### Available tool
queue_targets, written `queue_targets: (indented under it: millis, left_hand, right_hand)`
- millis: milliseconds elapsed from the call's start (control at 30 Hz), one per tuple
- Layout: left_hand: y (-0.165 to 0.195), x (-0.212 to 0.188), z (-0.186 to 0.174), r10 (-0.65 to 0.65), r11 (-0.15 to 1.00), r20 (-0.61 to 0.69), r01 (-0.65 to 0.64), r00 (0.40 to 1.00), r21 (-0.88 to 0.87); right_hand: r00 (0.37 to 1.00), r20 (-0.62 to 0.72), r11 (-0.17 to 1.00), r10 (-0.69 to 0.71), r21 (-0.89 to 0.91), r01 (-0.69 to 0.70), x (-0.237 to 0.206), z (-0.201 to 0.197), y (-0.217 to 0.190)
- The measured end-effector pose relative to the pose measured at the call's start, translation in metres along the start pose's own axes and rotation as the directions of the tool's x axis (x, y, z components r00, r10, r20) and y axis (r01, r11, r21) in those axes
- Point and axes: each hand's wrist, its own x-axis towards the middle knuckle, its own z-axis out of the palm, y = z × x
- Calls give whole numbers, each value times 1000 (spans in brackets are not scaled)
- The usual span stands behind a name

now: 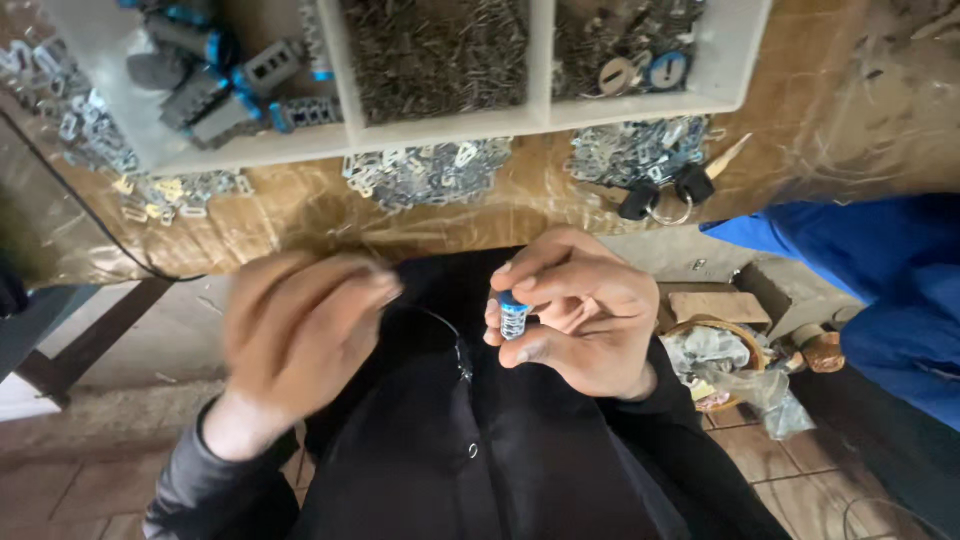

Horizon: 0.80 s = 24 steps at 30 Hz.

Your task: The person sits at a workbench and assembles pin tumbler lock cylinders by hand, picking small pins from a compartment tray and inserting them one at a time into the lock plug, occasionally using a key, and placing finished cylinders back into the tray.

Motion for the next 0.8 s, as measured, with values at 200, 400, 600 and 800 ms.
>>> queue_targets:
  millis: [200,400,600,800]
  left_hand:
    - [20,0,7,-14,900,-6,10,1000,-436]
    - [26,29,26,170,883,-73,-185,983,-432]
    - [22,22,14,-130,411,488,495,863,-766]
    - [25,25,18,-48,628,190,178,981,-758]
  right_hand:
    - [999,-23,1000,-27,-1,27,-2,-7,4]
    - [996,-37,980,-75,-188,67,-12,-20,-3]
    - [971,234,997,-55,-44,67,1,-26,-2]
    - [988,71,987,-140,-72,145,1,-18,-1]
